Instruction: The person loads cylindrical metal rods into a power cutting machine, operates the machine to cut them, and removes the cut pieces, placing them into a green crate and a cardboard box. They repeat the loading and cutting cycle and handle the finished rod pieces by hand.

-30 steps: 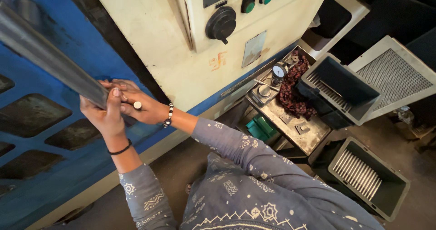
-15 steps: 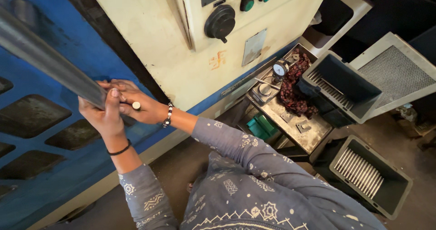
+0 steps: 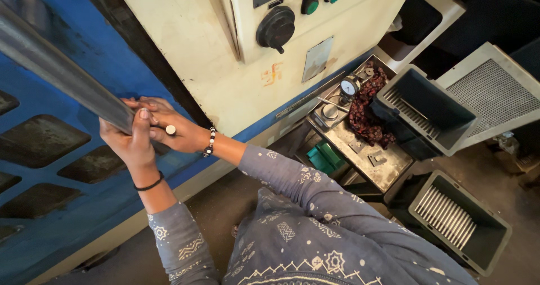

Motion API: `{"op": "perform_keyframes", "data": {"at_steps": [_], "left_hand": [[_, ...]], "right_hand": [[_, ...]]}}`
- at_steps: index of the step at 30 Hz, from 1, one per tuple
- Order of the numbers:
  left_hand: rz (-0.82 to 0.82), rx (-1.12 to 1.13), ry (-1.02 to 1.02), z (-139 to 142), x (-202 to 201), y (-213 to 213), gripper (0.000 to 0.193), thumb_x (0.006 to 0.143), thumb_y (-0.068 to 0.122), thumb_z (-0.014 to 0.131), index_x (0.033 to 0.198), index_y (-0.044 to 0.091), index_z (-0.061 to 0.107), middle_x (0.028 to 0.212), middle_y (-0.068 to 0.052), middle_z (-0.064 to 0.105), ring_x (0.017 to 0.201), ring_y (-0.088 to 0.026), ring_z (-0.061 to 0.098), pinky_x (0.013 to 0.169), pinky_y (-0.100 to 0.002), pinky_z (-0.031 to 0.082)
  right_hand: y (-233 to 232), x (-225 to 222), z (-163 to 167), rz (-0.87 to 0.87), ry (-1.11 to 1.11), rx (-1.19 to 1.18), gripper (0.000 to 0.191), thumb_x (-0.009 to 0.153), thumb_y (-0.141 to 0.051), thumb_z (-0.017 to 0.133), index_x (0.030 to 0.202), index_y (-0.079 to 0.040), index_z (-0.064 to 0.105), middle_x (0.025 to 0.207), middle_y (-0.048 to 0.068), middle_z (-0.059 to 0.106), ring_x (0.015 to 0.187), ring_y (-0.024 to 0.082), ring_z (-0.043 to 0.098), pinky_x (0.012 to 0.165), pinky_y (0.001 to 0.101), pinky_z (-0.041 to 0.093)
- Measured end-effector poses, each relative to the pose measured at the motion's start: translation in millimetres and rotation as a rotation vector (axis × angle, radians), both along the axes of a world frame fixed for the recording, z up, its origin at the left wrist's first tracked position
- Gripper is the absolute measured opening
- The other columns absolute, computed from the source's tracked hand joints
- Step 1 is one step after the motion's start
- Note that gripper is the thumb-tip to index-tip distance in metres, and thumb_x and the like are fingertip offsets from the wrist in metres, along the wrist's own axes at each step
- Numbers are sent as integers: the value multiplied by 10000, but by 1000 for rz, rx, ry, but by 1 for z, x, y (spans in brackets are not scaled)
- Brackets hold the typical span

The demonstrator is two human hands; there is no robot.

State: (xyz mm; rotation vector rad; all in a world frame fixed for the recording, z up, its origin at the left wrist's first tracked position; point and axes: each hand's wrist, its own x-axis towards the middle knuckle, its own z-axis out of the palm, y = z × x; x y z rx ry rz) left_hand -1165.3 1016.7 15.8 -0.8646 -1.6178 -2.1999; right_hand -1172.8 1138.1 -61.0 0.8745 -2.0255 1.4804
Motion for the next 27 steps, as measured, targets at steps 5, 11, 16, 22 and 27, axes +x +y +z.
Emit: {"op": "perform_keyframes", "data": {"at_steps": [5, 11, 16, 22, 27], "left_hand": [[14, -14, 7, 1, 0, 1, 165, 1024, -76, 629, 1160, -9, 562, 901, -102, 647, 784, -144, 641, 1041, -337, 524], [10, -13, 13, 1, -2, 0, 173, 1020, -54, 645, 1161, 0, 562, 951, -96, 648, 786, -145, 649, 1043, -341, 516], [21, -29, 31, -1, -2, 0, 161, 1036, -49, 652, 1161, 3, 566, 892, -86, 646, 794, -148, 650, 1076, -349, 508], [30, -35, 13, -2, -5, -4, 160, 1023, -44, 647, 1154, 2, 568, 899, -83, 642, 788, -141, 645, 1072, -351, 509], [29, -29, 13, -3, -6, -5, 160, 1020, -50, 643, 1153, -6, 566, 895, -87, 639, 789, -142, 637, 1067, -349, 508]], "right_hand": [[2, 3, 7, 12, 27, 1, 459, 1089, -312, 561, 1490, -89, 546, 1635, 68, 380, 1561, 269, 310, 1333, 423, 195], [2, 3, 9, -11, 4, 2, 449, 1084, -312, 575, 1477, -94, 556, 1663, 68, 386, 1555, 273, 307, 1329, 421, 209], [2, 2, 6, -10, 28, 14, 453, 1082, -303, 577, 1487, -102, 545, 1624, 65, 393, 1557, 274, 312, 1331, 423, 203], [-2, -3, 2, -20, 29, 4, 465, 1084, -314, 579, 1491, -96, 533, 1671, 64, 386, 1556, 275, 303, 1326, 419, 215], [-2, -1, 5, 16, 34, 11, 463, 1089, -292, 571, 1506, -98, 522, 1652, 64, 377, 1560, 259, 310, 1335, 418, 194]]}}
